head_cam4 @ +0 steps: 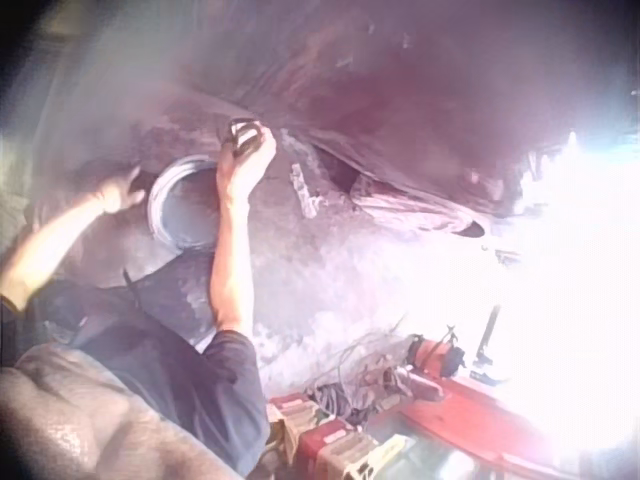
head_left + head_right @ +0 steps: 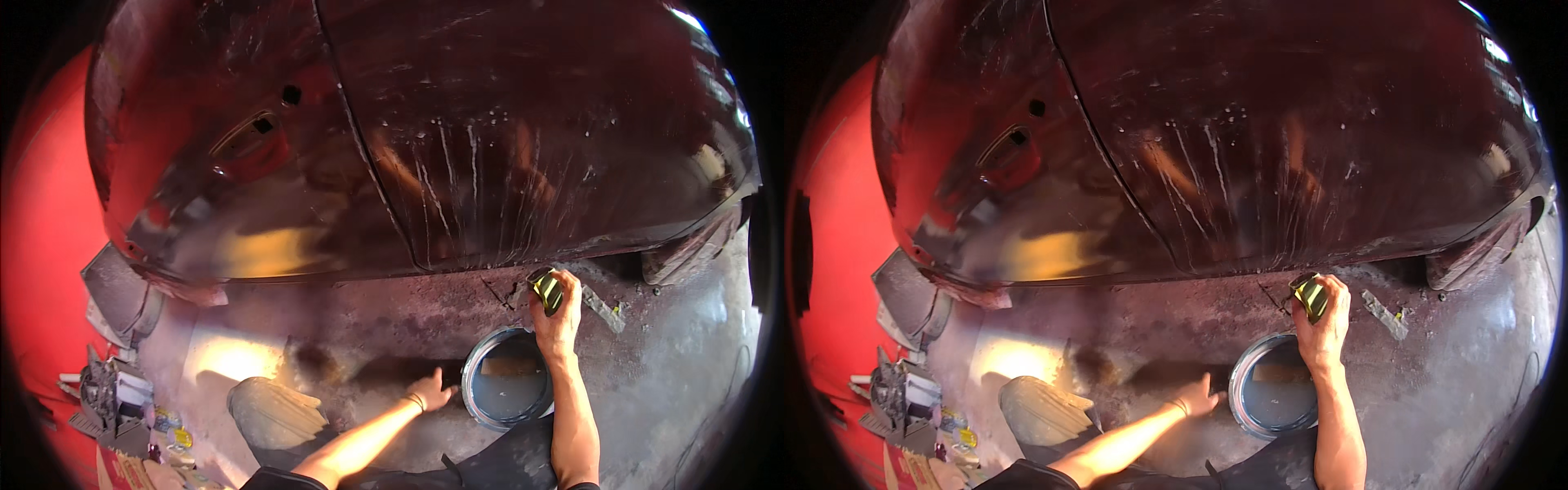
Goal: The person is sanding the surface of a maroon car door using a sanding block. They repeatedly dip the block into a bucket of water and rub it against the door panel to smooth the surface.
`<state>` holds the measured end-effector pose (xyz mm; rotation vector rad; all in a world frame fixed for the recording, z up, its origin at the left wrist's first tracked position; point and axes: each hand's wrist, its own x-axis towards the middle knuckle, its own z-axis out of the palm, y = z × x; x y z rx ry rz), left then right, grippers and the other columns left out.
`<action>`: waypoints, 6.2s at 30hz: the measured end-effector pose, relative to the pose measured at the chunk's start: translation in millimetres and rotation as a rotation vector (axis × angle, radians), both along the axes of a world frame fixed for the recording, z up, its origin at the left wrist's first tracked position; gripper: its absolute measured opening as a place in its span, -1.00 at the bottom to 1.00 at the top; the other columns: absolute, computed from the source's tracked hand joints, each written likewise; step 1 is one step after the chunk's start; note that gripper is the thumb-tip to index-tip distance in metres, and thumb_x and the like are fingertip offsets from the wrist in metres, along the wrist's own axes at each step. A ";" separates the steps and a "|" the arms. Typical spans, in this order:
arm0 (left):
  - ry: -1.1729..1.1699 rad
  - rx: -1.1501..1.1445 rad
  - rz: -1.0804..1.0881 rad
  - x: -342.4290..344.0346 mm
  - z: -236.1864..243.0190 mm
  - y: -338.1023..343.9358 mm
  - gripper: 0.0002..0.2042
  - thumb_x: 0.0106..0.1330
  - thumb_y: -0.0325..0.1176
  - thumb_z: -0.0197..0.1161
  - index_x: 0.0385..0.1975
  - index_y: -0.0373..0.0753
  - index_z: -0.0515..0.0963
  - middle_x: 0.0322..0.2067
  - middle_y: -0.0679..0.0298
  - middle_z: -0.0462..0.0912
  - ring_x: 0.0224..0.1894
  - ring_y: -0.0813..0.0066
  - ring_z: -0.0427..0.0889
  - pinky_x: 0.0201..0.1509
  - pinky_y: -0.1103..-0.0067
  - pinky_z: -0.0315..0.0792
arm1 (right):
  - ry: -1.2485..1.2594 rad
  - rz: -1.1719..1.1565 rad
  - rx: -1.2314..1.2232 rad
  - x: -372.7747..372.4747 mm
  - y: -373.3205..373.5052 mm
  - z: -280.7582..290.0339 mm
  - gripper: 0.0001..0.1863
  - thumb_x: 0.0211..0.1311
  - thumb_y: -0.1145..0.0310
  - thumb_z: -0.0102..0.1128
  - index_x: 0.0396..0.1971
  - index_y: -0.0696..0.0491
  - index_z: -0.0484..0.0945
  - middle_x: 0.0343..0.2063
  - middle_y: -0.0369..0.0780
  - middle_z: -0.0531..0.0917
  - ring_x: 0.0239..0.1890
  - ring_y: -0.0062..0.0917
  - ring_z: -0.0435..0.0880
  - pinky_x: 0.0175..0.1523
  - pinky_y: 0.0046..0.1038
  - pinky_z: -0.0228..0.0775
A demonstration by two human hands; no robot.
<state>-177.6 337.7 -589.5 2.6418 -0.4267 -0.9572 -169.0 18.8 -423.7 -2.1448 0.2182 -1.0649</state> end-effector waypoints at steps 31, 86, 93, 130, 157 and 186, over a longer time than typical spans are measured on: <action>0.529 -0.334 0.383 -1.9 -94.7 -67.0 -0.50 0.33 -0.06 0.32 -0.02 -0.45 0.76 0.04 -0.27 0.80 0.14 -0.16 0.82 0.25 0.14 0.67 | -0.582 -0.391 -0.476 183.1 206.6 214.6 -0.43 0.33 0.50 0.50 0.28 0.13 0.44 0.17 0.16 0.48 0.27 0.07 0.49 0.34 0.00 0.39; -0.291 -0.730 -0.325 118.9 56.2 89.0 -0.49 0.50 -0.27 0.30 0.40 -0.28 0.48 0.27 -0.12 0.66 0.36 -0.17 0.60 0.42 0.07 0.47 | 1.325 -0.199 0.325 -64.2 257.9 -163.9 -0.35 0.26 -0.06 0.55 0.26 -0.05 0.62 -0.01 0.05 0.81 0.10 -0.09 0.83 0.18 -0.14 0.66; 0.248 -0.772 -0.306 96.3 91.8 57.2 -0.54 0.67 -0.09 0.17 0.30 -0.33 0.62 0.20 -0.06 0.76 0.25 0.08 0.75 0.37 0.30 0.56 | 0.874 -0.445 0.376 -41.0 233.3 -15.5 -0.33 0.33 -0.13 0.51 0.27 -0.04 0.58 0.04 0.04 0.81 0.13 -0.03 0.81 0.24 -0.09 0.62; 1.057 -1.208 0.317 128.0 99.8 92.4 -0.45 0.54 -0.42 0.09 0.54 -0.27 0.42 0.36 0.10 0.61 0.39 0.28 0.57 0.53 0.22 0.47 | 0.292 0.087 1.330 -19.3 246.8 11.1 -0.32 0.44 0.17 0.44 0.45 0.17 0.53 0.20 -0.21 0.72 0.25 -0.52 0.66 0.40 -0.42 0.41; 1.075 -1.404 0.478 124.2 119.2 81.5 -0.37 0.81 0.03 -0.11 0.73 -0.14 0.09 0.62 0.21 0.31 0.58 0.34 0.38 0.68 0.29 0.27 | 0.394 -0.098 1.026 -7.9 279.3 20.6 -0.35 0.64 0.16 0.12 0.59 0.08 0.33 0.31 -0.15 0.58 0.29 -0.45 0.57 0.37 -0.37 0.46; 1.153 -1.473 0.215 98.3 144.2 99.5 -0.20 0.76 0.27 -0.22 0.76 -0.19 -0.03 0.68 0.18 0.15 0.72 0.34 0.10 0.78 0.34 -0.06 | 0.332 -0.036 0.691 -19.1 305.6 -1.3 -0.35 0.37 0.34 0.58 0.33 0.13 0.41 0.23 -0.08 0.60 0.23 -0.31 0.69 0.33 -0.23 0.58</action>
